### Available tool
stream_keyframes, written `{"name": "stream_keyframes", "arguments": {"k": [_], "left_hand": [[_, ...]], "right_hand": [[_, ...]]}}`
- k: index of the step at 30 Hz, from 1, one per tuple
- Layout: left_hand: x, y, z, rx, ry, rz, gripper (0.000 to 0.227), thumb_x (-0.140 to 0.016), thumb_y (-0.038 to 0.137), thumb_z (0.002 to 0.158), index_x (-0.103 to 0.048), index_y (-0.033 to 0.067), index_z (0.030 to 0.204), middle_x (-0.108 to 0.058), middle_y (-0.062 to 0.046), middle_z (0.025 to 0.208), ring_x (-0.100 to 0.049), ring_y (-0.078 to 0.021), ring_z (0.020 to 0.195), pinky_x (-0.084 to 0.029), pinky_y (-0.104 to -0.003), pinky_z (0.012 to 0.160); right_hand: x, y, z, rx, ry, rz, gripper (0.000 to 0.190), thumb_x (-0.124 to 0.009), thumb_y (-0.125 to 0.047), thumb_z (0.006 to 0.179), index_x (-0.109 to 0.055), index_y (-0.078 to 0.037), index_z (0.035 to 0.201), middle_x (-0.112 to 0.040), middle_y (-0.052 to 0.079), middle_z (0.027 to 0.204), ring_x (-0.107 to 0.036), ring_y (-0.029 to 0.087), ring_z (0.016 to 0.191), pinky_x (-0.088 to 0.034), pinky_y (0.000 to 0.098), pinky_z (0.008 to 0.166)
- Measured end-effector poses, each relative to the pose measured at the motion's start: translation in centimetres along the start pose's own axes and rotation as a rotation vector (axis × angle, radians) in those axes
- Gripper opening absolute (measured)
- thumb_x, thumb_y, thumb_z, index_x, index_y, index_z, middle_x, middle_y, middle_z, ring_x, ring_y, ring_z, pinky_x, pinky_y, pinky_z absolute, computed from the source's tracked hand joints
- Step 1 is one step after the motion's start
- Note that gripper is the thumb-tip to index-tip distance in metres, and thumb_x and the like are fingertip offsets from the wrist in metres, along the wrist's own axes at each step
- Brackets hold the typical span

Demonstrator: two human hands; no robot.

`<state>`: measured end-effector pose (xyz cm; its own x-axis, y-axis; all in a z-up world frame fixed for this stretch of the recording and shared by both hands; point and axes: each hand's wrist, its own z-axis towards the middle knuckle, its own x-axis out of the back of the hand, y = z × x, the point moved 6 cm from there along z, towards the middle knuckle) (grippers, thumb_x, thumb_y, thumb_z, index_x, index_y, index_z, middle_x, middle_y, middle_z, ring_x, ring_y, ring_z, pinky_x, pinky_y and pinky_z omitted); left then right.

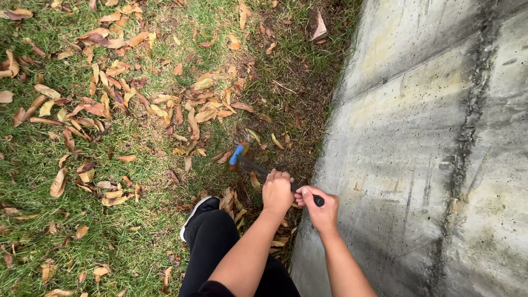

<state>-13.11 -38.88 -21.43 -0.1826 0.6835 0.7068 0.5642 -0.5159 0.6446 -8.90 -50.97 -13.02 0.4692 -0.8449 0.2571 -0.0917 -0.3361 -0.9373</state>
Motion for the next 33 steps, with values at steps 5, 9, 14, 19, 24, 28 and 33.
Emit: {"name": "stream_keyframes", "arguments": {"k": [5,9,14,19,24,28,33], "left_hand": [[5.8,5.8,0.8,-0.12,0.209,0.11,0.017,-0.069,0.016,0.089,-0.07,-0.0009,0.092,-0.071,-0.024,0.104,-0.06,-0.0489,0.123,-0.046,-0.053,0.108],[5.3,8.3,-0.5,-0.131,0.142,0.143,0.021,-0.072,0.014,0.08,-0.07,-0.0018,0.093,-0.071,-0.026,0.103,-0.059,-0.0491,0.122,-0.045,-0.053,0.109],[1.0,5.2,-0.7,0.072,-0.145,-0.082,0.012,-0.067,0.014,0.088,-0.07,0.0049,0.097,-0.07,-0.023,0.11,-0.068,-0.0403,0.115,-0.055,-0.049,0.099],[-0.7,1.0,0.9,0.061,-0.092,0.003,0.01,-0.068,0.015,0.087,-0.072,0.007,0.091,-0.073,-0.02,0.108,-0.067,-0.0384,0.117,-0.057,-0.052,0.097],[6.5,5.9,1.4,-0.036,0.181,0.07,0.015,-0.066,0.014,0.09,-0.069,-0.0001,0.092,-0.07,-0.024,0.113,-0.054,-0.0457,0.132,-0.058,-0.053,0.086],[6.5,9.0,1.3,-0.094,0.212,0.106,0.016,-0.066,0.015,0.09,-0.068,-0.0011,0.092,-0.07,-0.025,0.11,-0.054,-0.0487,0.131,-0.058,-0.052,0.091],[1.2,9.3,0.5,-0.047,0.061,-0.242,0.015,-0.069,0.016,0.087,-0.069,0.0019,0.093,-0.071,-0.023,0.105,-0.065,-0.0441,0.114,-0.056,-0.051,0.09]], "right_hand": [[3.4,-1.1,1.4,0.006,0.071,0.233,0.026,-0.061,-0.014,0.101,-0.076,0.007,0.097,-0.079,0.017,0.085,-0.076,0.021,0.07,-0.065,0.0335,0.066],[5.9,-3.2,0.6,0.021,0.094,0.158,0.025,-0.062,-0.014,0.102,-0.077,0.005,0.097,-0.078,0.017,0.083,-0.077,0.021,0.069,-0.064,0.032,0.065],[3.9,-2.1,1.2,-0.022,0.058,-0.211,0.019,-0.07,-0.012,0.094,-0.08,0.003,0.099,-0.08,0.014,0.08,-0.075,0.02,0.065,-0.064,0.0307,0.061],[1.2,0.8,0.8,-0.032,0.015,-0.048,0.019,-0.069,-0.01,0.095,-0.078,0.007,0.098,-0.079,0.015,0.086,-0.076,0.019,0.072,-0.066,0.0311,0.067],[2.7,-2.4,0.7,0.055,0.057,0.282,0.025,-0.06,-0.012,0.102,-0.075,0.009,0.1,-0.078,0.017,0.092,-0.078,0.021,0.08,-0.066,0.0329,0.076],[5.4,-5.0,1.4,0.1,0.113,0.237,0.027,-0.06,-0.013,0.102,-0.074,0.01,0.101,-0.078,0.018,0.091,-0.078,0.023,0.078,-0.067,0.0359,0.074],[6.5,-8.4,1.6,0.07,0.107,-0.383,0.022,-0.07,-0.018,0.095,-0.081,0.001,0.095,-0.079,0.011,0.072,-0.075,0.017,0.065,-0.061,0.0321,0.063]]}}
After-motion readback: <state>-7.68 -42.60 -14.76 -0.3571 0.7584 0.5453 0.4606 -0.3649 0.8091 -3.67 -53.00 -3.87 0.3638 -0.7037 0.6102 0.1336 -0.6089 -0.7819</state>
